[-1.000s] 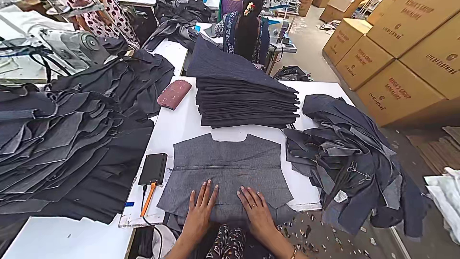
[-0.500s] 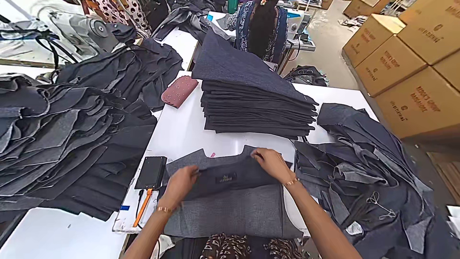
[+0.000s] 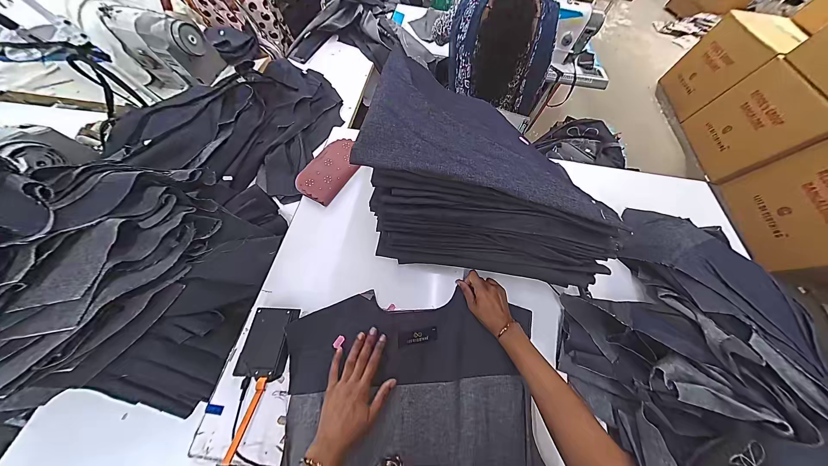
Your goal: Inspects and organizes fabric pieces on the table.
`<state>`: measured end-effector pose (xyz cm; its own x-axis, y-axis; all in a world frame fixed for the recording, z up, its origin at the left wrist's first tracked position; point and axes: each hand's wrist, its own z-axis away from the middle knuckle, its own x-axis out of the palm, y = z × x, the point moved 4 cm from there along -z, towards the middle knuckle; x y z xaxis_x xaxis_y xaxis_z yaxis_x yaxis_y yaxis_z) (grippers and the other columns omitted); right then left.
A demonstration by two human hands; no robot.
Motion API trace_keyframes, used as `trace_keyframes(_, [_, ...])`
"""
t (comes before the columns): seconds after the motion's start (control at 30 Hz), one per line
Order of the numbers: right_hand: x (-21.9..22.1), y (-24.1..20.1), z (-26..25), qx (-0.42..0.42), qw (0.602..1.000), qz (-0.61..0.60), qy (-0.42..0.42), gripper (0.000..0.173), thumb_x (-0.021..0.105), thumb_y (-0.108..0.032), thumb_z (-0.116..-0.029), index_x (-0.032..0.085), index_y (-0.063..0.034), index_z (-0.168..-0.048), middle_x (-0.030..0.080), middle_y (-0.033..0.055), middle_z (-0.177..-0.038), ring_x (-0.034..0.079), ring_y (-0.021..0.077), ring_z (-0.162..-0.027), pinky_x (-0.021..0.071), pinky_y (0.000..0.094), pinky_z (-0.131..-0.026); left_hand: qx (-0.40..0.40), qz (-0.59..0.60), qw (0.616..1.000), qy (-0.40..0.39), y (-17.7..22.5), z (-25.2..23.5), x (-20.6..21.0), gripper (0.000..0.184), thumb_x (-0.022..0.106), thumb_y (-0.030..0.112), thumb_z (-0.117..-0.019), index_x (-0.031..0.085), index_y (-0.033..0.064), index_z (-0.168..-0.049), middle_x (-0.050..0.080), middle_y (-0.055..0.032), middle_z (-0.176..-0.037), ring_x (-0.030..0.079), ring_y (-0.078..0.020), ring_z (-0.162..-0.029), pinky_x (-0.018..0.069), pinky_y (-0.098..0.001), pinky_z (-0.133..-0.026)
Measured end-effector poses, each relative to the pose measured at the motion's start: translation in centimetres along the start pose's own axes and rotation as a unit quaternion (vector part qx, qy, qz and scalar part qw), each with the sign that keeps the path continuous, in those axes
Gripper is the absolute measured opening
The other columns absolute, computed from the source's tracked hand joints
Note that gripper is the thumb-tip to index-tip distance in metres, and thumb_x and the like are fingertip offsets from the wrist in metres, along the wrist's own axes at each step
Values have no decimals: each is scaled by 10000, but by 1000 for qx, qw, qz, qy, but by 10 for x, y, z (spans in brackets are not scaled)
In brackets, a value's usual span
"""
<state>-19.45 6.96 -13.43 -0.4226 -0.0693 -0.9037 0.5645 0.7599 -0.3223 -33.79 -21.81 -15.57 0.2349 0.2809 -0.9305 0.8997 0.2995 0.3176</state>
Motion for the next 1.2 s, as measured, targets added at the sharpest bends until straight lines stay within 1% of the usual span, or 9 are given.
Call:
trace_keyframes(0.13, [-13, -30, 17, 54, 997, -39, -31, 257, 576, -187, -1001, 726, -12, -1116, 681, 222, -1220, 645, 425, -1167, 521, 566, -970, -27, -23, 999, -28, -19, -27, 3, 851, 232, 726, -977, 454, 144, -1557, 456, -48, -1593, 418, -295, -1475, 222, -660, -1171])
trace_keyframes(0.23, [-20, -98, 69, -12, 991, -90, -95, 365, 528, -145, -1010, 671, -13, -1318, 611, 179, -1422, 546, 371, -1361, 438, 566, -1113, -31, -2, 999, -42, -23, -46, 7, 857, 254, 738, -970, 422, 155, -1576, 418, -30, -1618, 369, -305, -1503, 177, -693, -1174])
trace_keyframes(0.37, [-5, -116, 130, -70, 966, -53, -243, 647, 441, -485, -1051, 436, -81, -1556, 407, 40, -1627, 376, 237, -1505, 308, 548, -1199, -16, 3, 999, -29, -24, -56, 10, 878, 248, 754, -959, 434, 151, -1569, 422, -37, -1615, 360, -304, -1508, 152, -694, -1180])
trace_keyframes(0.47, [-5, -77, 124, -119, 972, -35, -200, 644, 369, -573, -1046, 463, -189, -1555, 431, -60, -1611, 379, 207, -1503, 313, 567, -1188, -15, 6, 999, -33, -26, -61, 14, 895, 233, 771, -953, 427, 155, -1573, 408, -35, -1625, 338, -297, -1519, 128, -694, -1187])
trace_keyframes(0.57, [-20, -50, 116, -59, 978, -65, -191, 573, 437, -463, -1057, 506, -134, -1521, 473, 26, -1584, 423, 221, -1477, 321, 539, -1199, -8, 9, 999, -41, -26, -67, 16, 896, 228, 765, -955, 405, 152, -1584, 383, -47, -1638, 314, -298, -1530, 113, -702, -1185])
trace_keyframes(0.9, [-54, 59, 109, 210, 964, 52, -152, 952, 384, -673, -987, 207, 24, -1611, 190, 192, -1691, 178, 336, -1572, 112, 560, -1261, 2, 41, 993, -112, -39, -127, 17, 835, 286, 705, -991, 314, 158, -1620, 286, -49, -1681, 226, -282, -1563, 66, -649, -1224])
trace_keyframes(1.03, [-66, 45, 117, 320, 941, 40, -104, 1002, 469, -634, -983, 164, 107, -1584, 114, 293, -1674, 169, 404, -1562, 208, 503, -1256, -111, 18, 994, -15, -48, -103, -11, 876, 382, 648, -996, 369, -24, -1558, 329, -279, -1611, 253, -479, -1515, 73, -744, -1176])
trace_keyframes(1.1, [-63, 7, 133, 253, 967, 19, -31, 829, 514, -508, -995, 366, 120, -1515, 329, 332, -1588, 324, 480, -1486, 256, 619, -1208, -67, 38, 997, -15, -13, -64, -26, 758, 503, 582, -981, 542, -27, -1431, 495, -340, -1453, 437, -547, -1374, 275, -755, -1095])
trace_keyframes(1.2, [-35, -78, 152, 37, 995, -54, -74, 377, 577, -313, -996, 713, -70, -1250, 672, 160, -1321, 590, 384, -1298, 397, 663, -1090, 43, 90, 992, -72, 41, -10, -11, 462, 643, 433, -943, 713, 60, -1206, 672, -265, -1195, 633, -490, -1140, 456, -688, -953])
